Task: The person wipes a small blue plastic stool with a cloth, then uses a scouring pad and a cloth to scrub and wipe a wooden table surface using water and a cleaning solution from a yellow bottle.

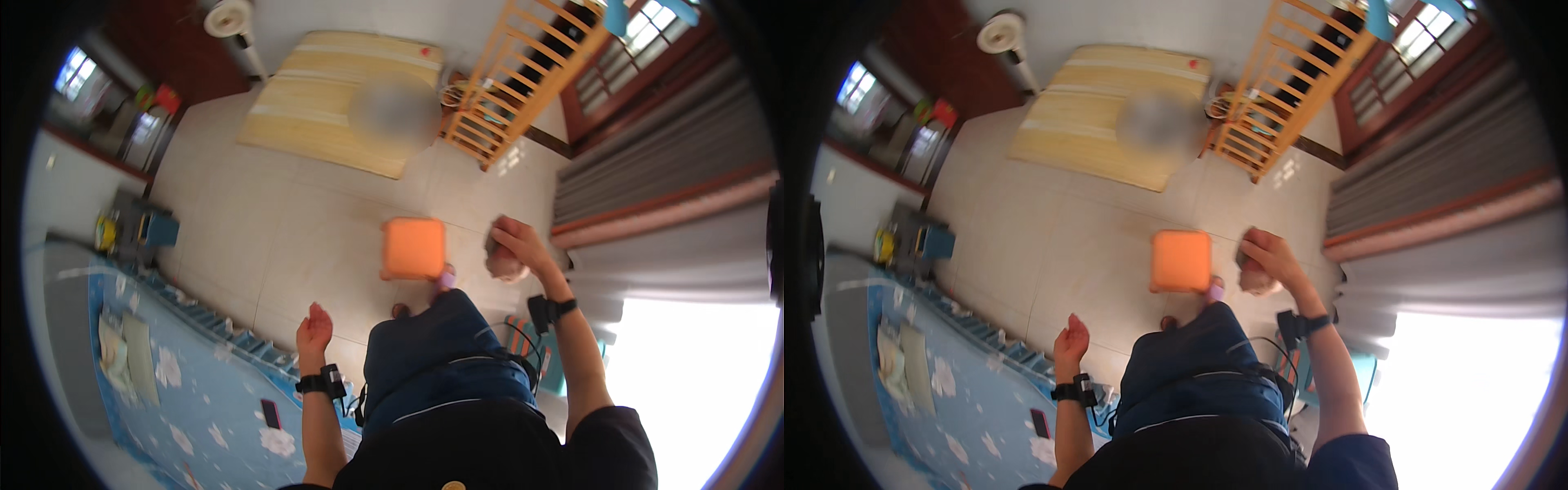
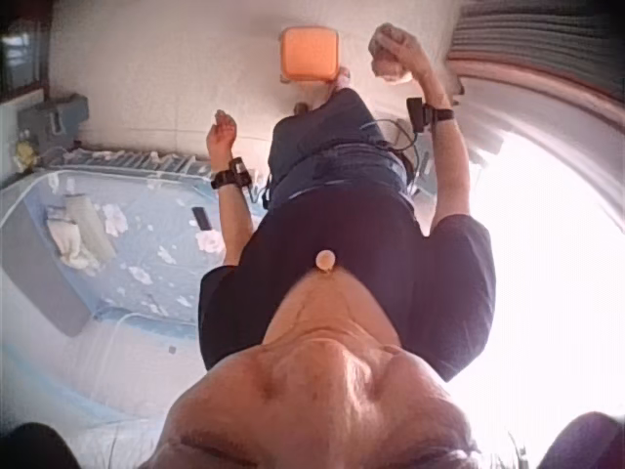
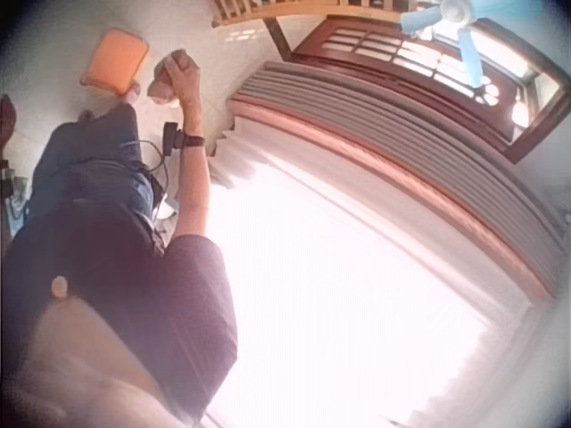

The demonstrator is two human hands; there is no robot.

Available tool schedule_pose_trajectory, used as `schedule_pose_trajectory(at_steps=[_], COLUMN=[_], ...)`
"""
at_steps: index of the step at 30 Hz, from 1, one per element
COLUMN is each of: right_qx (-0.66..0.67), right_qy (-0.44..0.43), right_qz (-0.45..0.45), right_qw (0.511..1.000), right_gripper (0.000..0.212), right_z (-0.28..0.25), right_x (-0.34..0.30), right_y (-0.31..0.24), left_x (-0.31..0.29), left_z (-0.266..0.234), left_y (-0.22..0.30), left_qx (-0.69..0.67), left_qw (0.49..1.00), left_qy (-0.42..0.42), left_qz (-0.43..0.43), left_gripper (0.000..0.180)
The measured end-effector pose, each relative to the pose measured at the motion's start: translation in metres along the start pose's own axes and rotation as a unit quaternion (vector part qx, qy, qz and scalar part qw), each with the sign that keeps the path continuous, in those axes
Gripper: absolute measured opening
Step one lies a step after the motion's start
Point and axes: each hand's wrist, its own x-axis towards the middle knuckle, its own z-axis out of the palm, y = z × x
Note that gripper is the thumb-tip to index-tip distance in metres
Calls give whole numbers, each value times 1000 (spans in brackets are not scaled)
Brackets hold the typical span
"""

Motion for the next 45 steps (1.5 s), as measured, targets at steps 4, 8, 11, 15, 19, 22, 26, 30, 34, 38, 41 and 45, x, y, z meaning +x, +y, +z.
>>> schedule_pose_trajectory(at_steps=[4,8,11,15,19,22,26,30,34,38,41,45], right_qx=[-59,97,104,211,207,212,245,242,233,294,275,283], right_qy=[-6,5,59,166,226,240,362,486,569,593,597,581], right_qz=[-29,-72,-36,38,52,46,47,41,57,51,70,52], right_qw=[998,993,992,963,950,946,898,839,787,748,750,762], right_gripper=[23,21,35,38,37,36,38,38,33,33,33,33], right_z=[27,68,88,106,121,123,132,155,210,262,279,285], right_x=[43,89,117,154,176,166,152,127,96,58,48,54], right_y=[21,22,-8,-3,-4,-25,-30,-39,-47,-78,-88,-91], left_x=[11,32,39,61,114,160,204,244,267,279,281,272], left_z=[23,73,125,188,241,273,314,358,402,436,447,445], left_y=[19,43,57,36,23,13,-25,-42,-32,-10,6,25], left_qx=[15,65,115,166,293,352,428,501,590,626,633,600], left_qw=[1000,997,993,985,951,921,872,804,726,700,700,724], left_qy=[11,32,36,46,42,36,86,95,64,61,64,51], left_qz=[-21,-15,-9,-34,-89,-165,-223,-306,-347,-338,-325,-335], left_gripper=[36,38,37,37,35,32,31,32,36,40,41,35])
